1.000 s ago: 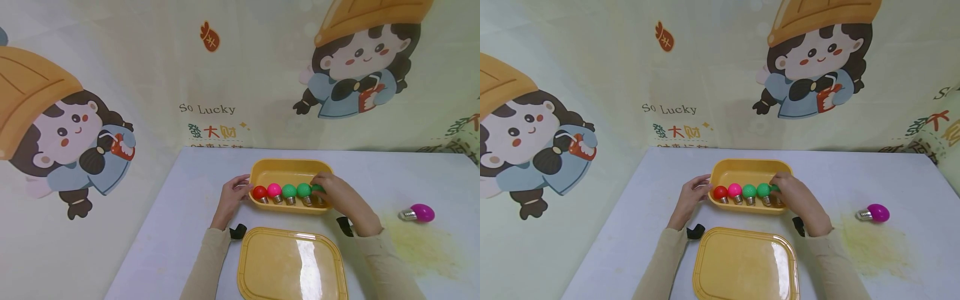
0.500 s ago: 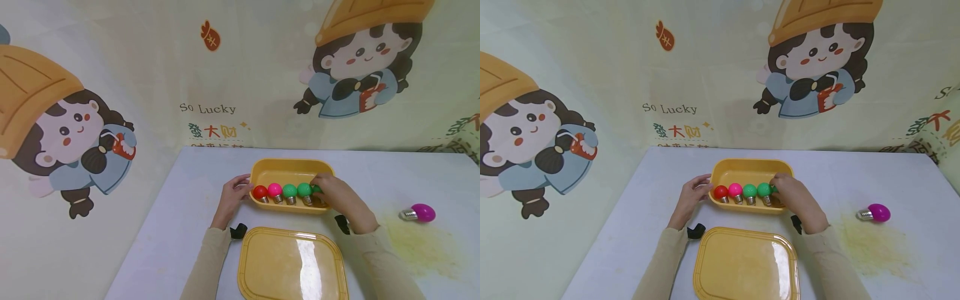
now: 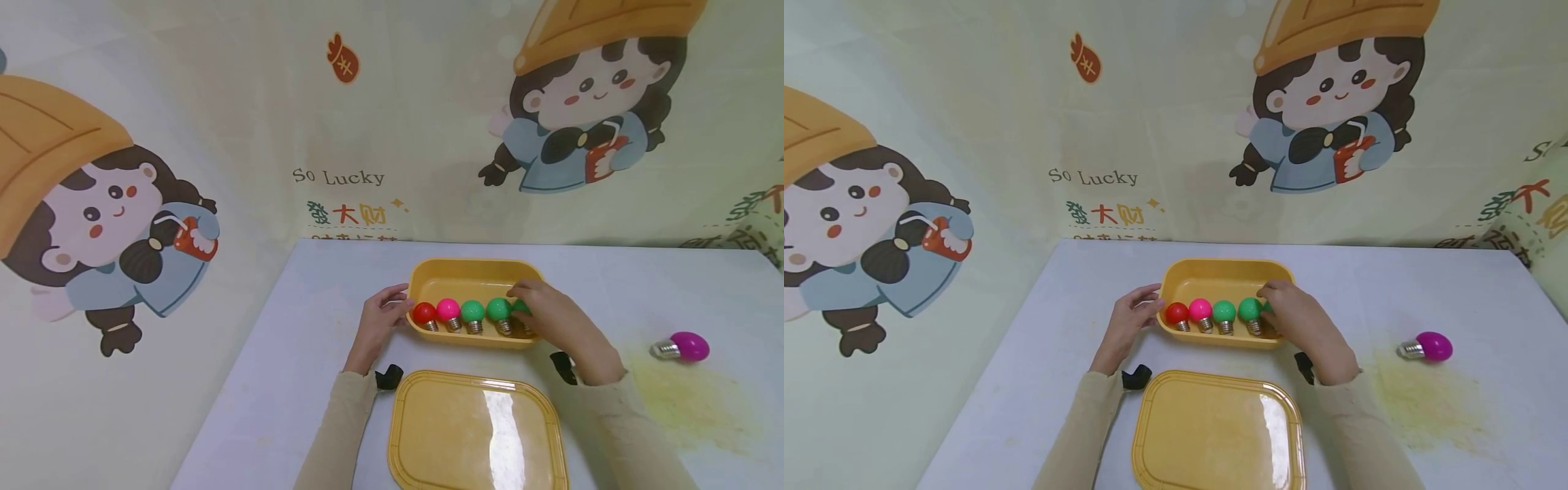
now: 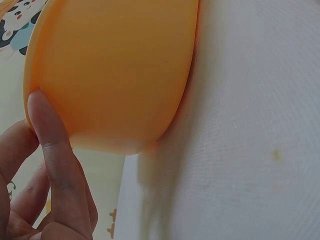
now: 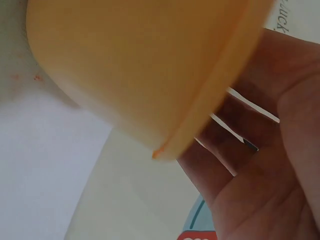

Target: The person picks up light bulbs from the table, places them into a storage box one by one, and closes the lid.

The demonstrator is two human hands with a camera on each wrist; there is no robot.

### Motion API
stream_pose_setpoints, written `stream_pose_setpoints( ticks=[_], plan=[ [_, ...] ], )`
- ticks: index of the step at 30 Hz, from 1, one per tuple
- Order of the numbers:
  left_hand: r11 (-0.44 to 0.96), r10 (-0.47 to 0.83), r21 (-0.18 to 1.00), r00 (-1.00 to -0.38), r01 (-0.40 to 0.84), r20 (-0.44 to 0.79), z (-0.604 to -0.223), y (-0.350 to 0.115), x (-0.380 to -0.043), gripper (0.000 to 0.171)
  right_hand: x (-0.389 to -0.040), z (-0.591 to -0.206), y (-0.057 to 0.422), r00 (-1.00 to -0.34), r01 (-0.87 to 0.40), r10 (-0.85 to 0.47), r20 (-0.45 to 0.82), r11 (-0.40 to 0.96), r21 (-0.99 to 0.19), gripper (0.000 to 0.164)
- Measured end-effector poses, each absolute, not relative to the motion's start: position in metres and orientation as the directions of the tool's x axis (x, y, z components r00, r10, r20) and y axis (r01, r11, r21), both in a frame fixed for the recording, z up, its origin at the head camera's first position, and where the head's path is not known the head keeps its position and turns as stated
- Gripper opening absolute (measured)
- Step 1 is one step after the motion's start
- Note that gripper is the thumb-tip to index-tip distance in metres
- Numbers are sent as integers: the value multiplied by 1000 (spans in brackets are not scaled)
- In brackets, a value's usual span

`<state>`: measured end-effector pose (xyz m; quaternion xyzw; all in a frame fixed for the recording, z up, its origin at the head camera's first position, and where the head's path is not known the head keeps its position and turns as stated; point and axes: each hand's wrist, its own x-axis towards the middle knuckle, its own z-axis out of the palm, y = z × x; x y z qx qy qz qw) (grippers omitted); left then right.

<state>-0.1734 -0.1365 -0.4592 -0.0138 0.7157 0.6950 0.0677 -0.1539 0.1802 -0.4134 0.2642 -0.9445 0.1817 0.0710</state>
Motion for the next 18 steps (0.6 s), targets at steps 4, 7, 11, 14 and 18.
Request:
stream_pose_setpoints(
  ticks=[4,7,11,14,18],
  plan=[
    [29,67,993,-991,-113,-114,-460,-136,-174,38,-148,-406,184,-846,-531,-469,256,788,-311,31],
    [31,64,993,-991,-114,-115,-459,-136,-174,38,-144,-402,188,-841,-537,-468,272,786,-308,32],
    [45,64,992,-991,-118,-121,-460,-136,-174,38,-139,-398,193,-842,-532,-462,278,794,-294,34],
    [49,62,991,-990,-123,-126,-460,-137,-174,38,-136,-397,197,-847,-521,-444,291,802,-293,35],
    [55,63,990,-989,-127,-130,-462,-137,-175,41,-132,-397,206,-845,-512,-415,337,810,-285,36]
  ],
)
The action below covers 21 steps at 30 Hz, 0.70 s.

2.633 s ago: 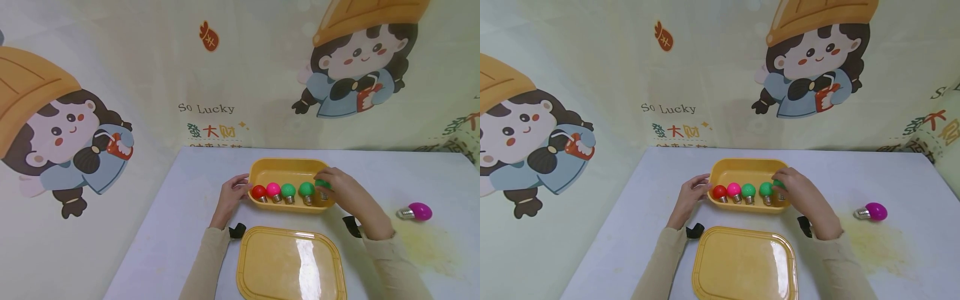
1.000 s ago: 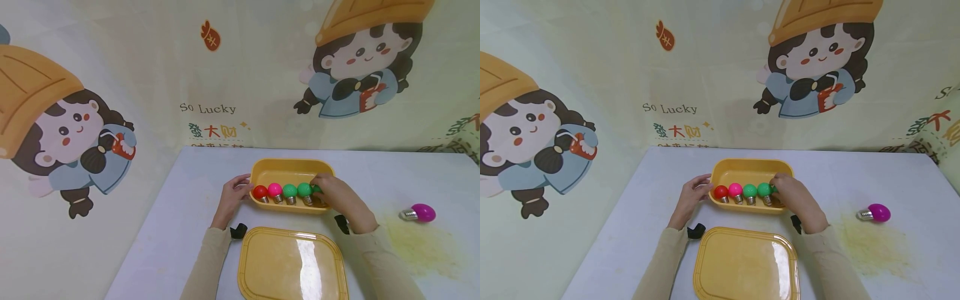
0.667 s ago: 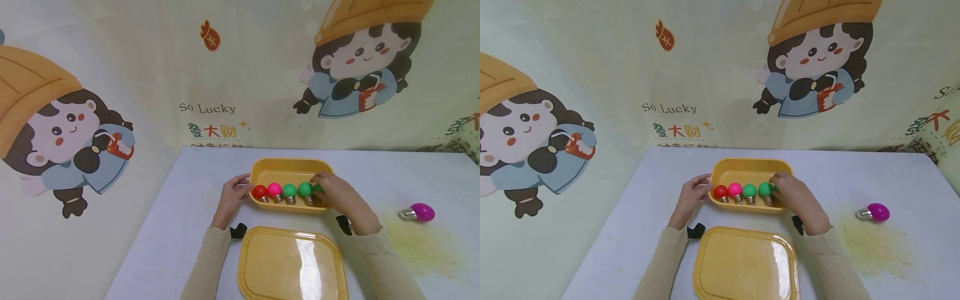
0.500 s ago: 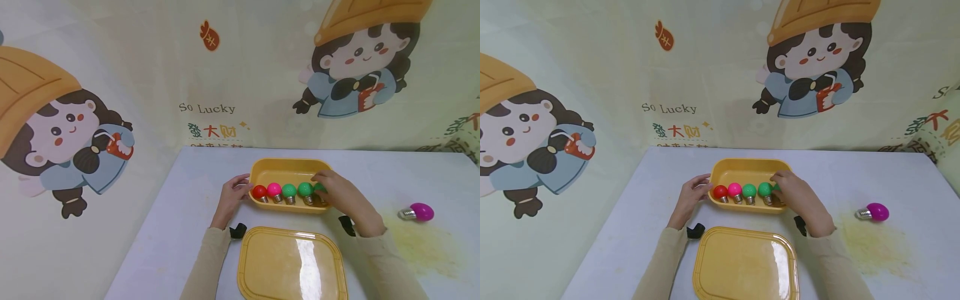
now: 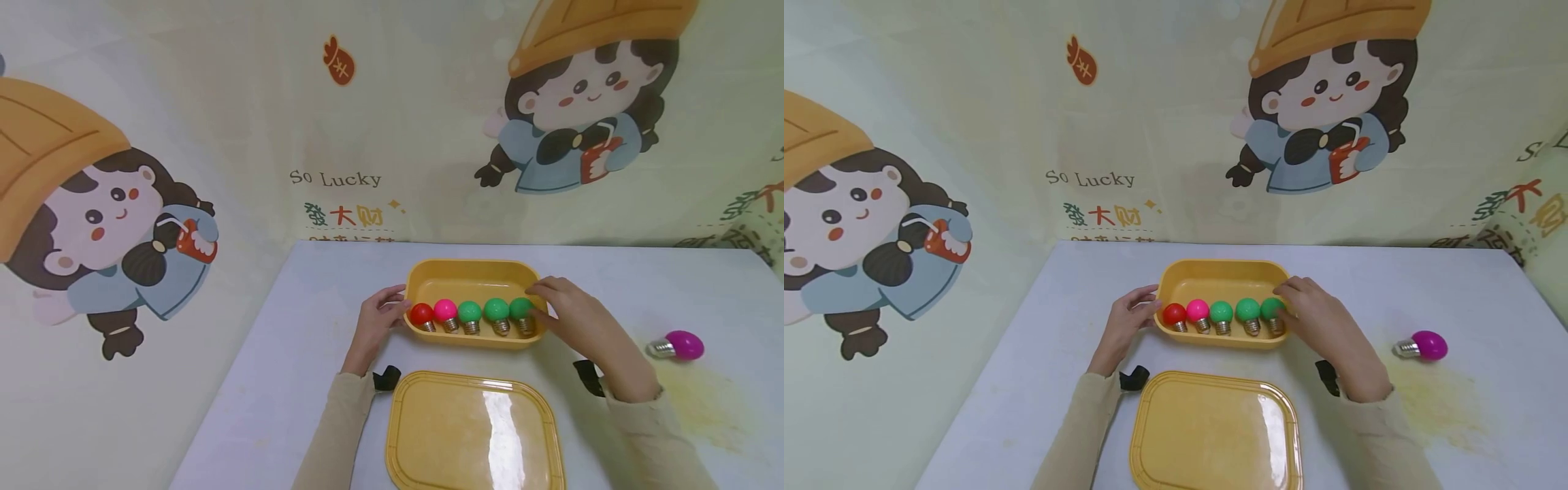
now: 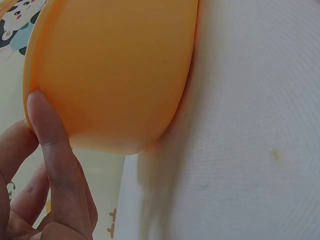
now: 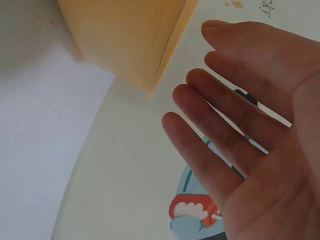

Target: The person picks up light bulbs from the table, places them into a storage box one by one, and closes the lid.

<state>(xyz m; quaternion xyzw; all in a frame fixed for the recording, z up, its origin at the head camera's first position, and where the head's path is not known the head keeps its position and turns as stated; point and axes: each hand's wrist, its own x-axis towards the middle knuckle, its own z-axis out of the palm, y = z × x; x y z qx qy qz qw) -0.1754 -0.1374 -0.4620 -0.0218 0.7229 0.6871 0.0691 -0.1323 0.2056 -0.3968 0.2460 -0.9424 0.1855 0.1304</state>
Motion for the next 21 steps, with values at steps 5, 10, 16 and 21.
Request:
stream_pose_setpoints(
  ticks=[5,10,16,21],
  plan=[
    [55,65,990,-989,-130,-133,-462,-138,-175,43,-129,-399,218,-838,-500,-387,385,828,-254,37],
    [39,61,990,-989,-134,-136,-461,-137,-175,40,-124,-402,230,-865,-445,-336,373,857,-260,39],
    [49,53,990,-990,-129,-132,-460,-137,-175,38,-121,-404,244,-884,-404,-297,362,874,-270,38],
    [55,55,990,-990,-130,-133,-461,-137,-176,40,-119,-404,255,-901,-366,-267,343,891,-268,40]
  ],
)
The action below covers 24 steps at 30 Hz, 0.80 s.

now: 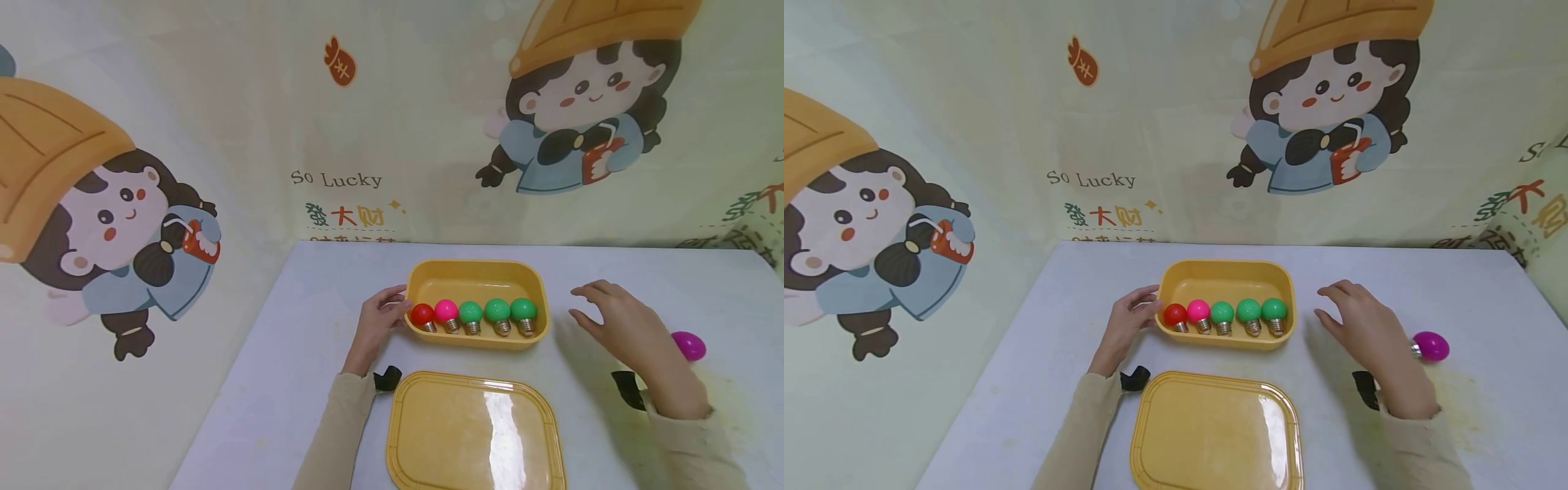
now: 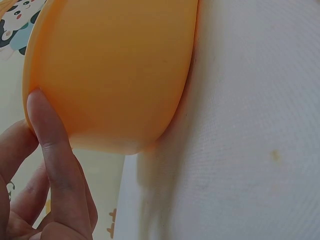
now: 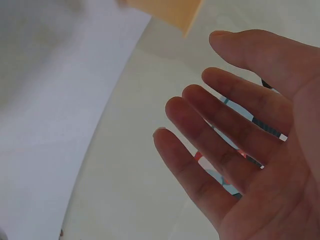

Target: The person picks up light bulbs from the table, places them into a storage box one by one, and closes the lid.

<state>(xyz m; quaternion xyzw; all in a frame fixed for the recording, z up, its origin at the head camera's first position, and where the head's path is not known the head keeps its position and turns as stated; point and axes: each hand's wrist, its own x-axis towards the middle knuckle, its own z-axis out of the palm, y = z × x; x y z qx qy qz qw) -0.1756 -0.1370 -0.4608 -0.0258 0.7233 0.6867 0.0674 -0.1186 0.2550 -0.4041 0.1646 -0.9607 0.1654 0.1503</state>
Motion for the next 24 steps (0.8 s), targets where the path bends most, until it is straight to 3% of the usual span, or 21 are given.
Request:
stream_pose_setpoints(
  ticks=[8,14,24],
  plan=[
    [71,95,986,-983,-154,-160,-429,-134,-163,43,-115,-407,273,-930,-291,-202,308,915,-280,42],
    [66,95,986,-983,-152,-158,-430,-135,-162,43,-111,-408,283,-972,-181,-123,203,938,-297,49],
    [87,85,984,-983,-154,-161,-428,-133,-161,45,-106,-413,305,-982,-109,-59,180,953,-284,50]
  ],
)
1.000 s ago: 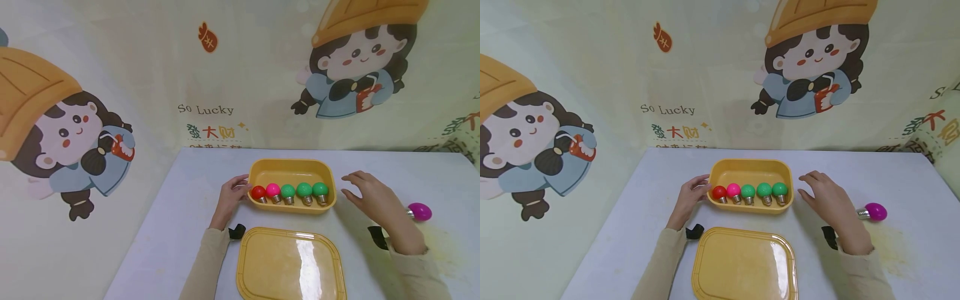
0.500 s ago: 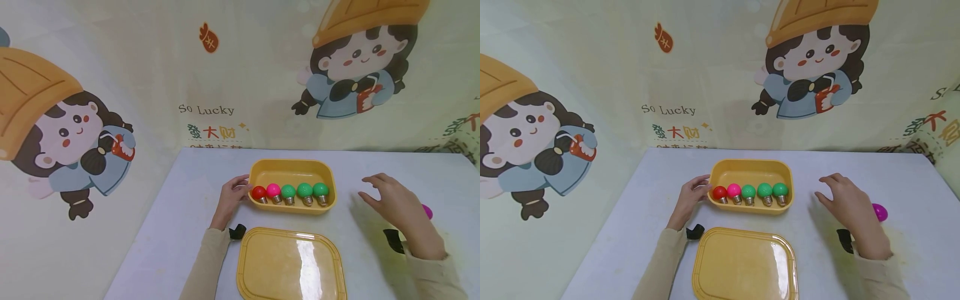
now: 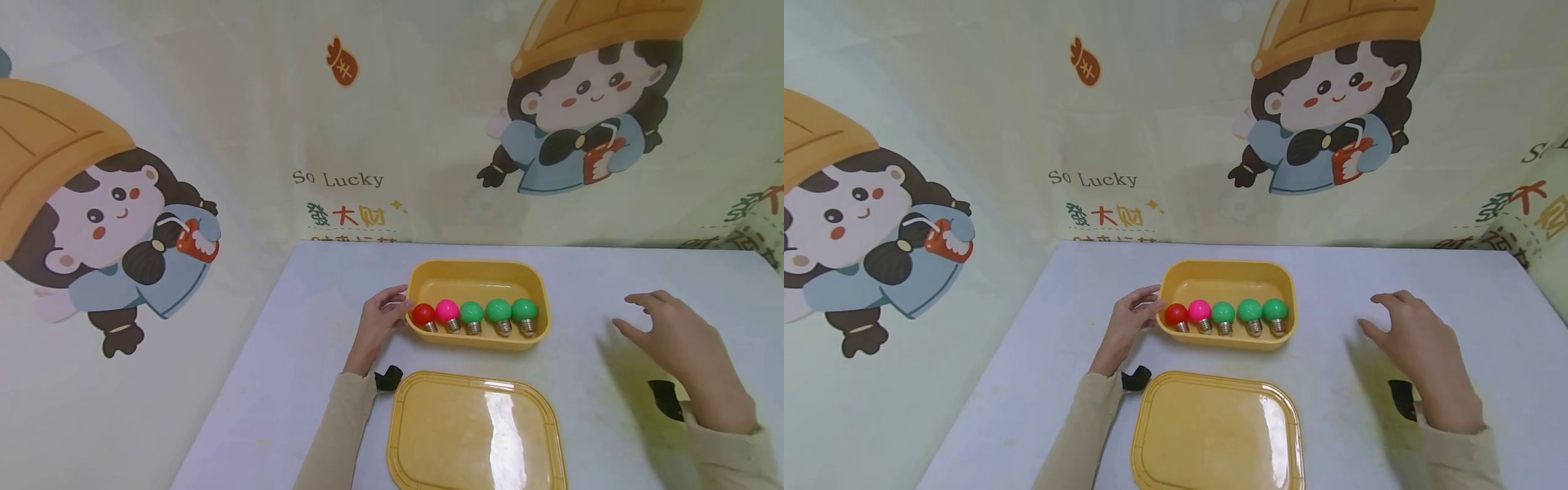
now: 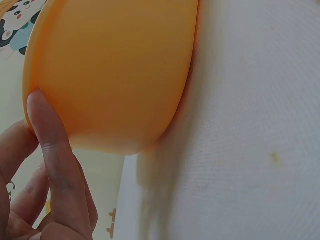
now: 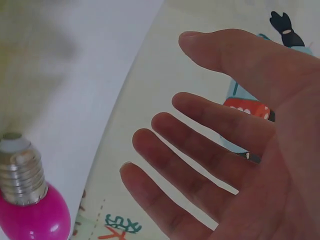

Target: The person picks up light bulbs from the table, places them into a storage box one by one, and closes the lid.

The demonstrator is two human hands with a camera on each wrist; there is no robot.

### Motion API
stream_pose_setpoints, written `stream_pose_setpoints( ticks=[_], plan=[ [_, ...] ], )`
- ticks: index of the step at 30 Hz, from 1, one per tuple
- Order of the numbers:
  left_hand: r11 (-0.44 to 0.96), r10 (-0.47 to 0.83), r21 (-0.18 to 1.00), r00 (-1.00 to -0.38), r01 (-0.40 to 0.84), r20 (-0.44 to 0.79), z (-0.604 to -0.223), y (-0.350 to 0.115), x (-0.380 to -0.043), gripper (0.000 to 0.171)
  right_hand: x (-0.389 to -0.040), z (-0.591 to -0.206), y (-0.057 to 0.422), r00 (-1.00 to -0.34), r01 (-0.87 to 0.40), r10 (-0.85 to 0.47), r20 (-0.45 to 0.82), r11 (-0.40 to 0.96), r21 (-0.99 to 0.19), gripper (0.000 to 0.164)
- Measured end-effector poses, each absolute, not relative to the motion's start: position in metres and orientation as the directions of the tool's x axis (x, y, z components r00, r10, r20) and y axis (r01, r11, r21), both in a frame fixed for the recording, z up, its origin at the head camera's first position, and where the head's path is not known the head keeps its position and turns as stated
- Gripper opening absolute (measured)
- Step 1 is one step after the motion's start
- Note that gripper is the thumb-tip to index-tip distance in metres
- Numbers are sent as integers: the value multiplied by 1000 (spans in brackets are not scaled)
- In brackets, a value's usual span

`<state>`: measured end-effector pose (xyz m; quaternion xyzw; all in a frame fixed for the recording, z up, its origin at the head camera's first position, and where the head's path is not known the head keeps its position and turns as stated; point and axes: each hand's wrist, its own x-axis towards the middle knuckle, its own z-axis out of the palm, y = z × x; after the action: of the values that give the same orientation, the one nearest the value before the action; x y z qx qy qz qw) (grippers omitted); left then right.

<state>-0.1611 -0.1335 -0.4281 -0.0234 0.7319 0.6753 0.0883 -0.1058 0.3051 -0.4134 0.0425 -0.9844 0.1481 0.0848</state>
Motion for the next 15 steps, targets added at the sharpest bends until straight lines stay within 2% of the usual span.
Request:
stream_pose_setpoints(
  ticks=[9,15],
  plan=[
    [79,86,985,-984,-152,-159,-427,-133,-161,44,-103,-416,333,-989,-67,-28,146,960,-270,49],
    [79,79,985,-984,-153,-160,-427,-132,-161,44,-103,-419,349,-997,-10,11,76,961,-277,52]
  ],
)
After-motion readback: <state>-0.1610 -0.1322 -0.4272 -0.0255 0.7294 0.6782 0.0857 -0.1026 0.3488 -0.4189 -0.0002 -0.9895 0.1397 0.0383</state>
